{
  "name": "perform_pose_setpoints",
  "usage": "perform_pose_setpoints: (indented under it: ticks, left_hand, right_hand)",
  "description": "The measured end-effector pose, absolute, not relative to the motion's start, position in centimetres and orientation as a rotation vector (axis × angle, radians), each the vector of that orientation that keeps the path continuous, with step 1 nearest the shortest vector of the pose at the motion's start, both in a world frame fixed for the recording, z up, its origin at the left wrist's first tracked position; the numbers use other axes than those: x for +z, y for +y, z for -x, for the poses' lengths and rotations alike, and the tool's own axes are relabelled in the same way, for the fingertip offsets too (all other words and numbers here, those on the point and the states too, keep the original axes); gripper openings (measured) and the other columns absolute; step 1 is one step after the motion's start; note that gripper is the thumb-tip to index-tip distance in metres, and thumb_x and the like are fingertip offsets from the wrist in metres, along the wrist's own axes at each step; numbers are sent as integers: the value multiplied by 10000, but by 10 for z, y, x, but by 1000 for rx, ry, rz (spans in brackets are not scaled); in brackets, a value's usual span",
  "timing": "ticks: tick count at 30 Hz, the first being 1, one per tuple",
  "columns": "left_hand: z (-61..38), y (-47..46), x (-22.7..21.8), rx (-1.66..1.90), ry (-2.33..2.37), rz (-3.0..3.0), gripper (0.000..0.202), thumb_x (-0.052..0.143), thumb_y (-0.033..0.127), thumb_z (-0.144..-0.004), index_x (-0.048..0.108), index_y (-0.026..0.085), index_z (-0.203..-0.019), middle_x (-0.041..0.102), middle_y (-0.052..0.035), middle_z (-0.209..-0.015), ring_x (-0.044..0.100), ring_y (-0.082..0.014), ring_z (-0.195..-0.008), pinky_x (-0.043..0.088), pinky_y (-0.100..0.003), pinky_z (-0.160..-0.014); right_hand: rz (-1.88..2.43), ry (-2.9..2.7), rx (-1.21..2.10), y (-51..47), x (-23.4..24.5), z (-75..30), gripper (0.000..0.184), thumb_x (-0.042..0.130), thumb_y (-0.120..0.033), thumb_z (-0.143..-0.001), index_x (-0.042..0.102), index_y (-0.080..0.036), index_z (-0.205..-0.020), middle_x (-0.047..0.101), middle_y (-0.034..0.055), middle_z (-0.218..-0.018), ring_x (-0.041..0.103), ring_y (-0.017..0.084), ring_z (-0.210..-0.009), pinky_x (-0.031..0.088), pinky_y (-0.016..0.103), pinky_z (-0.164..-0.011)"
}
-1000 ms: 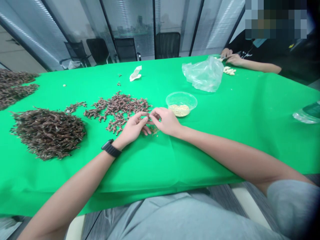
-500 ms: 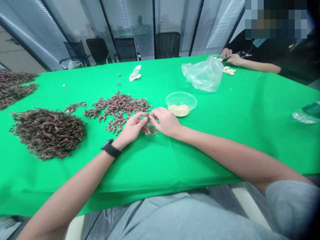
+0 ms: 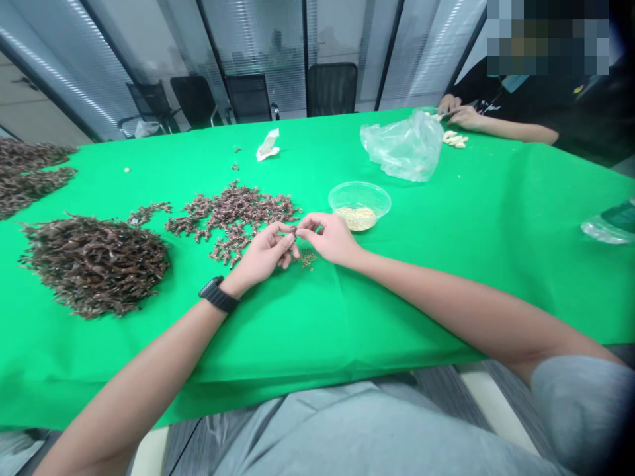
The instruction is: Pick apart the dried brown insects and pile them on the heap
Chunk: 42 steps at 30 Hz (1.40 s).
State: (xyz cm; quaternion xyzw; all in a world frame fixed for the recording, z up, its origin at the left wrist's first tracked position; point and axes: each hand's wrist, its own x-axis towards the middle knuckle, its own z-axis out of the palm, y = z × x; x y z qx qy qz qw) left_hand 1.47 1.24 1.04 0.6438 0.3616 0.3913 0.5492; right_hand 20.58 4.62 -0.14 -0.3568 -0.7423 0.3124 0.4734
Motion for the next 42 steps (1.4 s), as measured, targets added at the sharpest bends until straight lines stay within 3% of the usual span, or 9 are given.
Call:
perform_pose_setpoints:
  ticks: [8,18,23,29,32,35,42]
  left_hand:
    - [-14,11,15,891,846,-1461,388,663,512,-922,531,161,-1021,713,-20,-727,553,-74,-449,372,-180,-436]
    - [-16,13,11,932,826,-1446,383,679,483,-921,536,157,-1062,688,2,-699,527,-62,-445,384,-171,-433]
    - [-15,13,7,933,882,-1569,422,632,500,-949,513,163,-1172,681,0,-705,522,-74,-450,385,-183,-431]
    - [-13,9,5,950,997,-1838,376,541,457,-1011,497,181,-1262,664,-3,-727,503,-79,-487,371,-186,-454]
    - [-13,9,7,955,972,-1828,377,536,460,-1013,494,178,-1260,660,-3,-729,496,-74,-478,365,-183,-448]
    - [-14,11,8,962,940,-1746,394,556,478,-1000,495,173,-1241,664,-1,-727,503,-68,-462,359,-173,-431]
    - [-16,11,12,966,892,-1571,415,623,504,-954,503,160,-1152,675,7,-688,506,-65,-423,378,-176,-416]
  right_hand:
    - [666,-2073,272,49,-2,-214,132,581,-237,-972,670,-186,-888,716,67,-903,610,195,-846,453,327,-777]
    - [701,-2105,233,43,2,-211,123,551,-219,-952,642,-173,-883,677,57,-828,577,179,-779,446,316,-745]
    - [866,-1939,637,39,6,-205,122,596,-256,-911,654,-175,-840,671,23,-754,576,143,-695,454,278,-681]
    - [1055,-1415,1530,38,14,-198,244,772,-357,-779,641,-164,-706,593,-4,-618,486,94,-533,372,224,-468]
    - [1050,-1311,1672,40,14,-200,308,850,-390,-707,644,-161,-709,563,-18,-596,467,85,-522,353,211,-449]
    - [995,-1451,1457,42,10,-201,276,802,-408,-764,682,-161,-796,602,-14,-635,485,94,-539,381,227,-489]
    - [793,-1953,561,44,4,-208,163,606,-311,-952,690,-181,-901,688,27,-811,599,152,-730,469,291,-726]
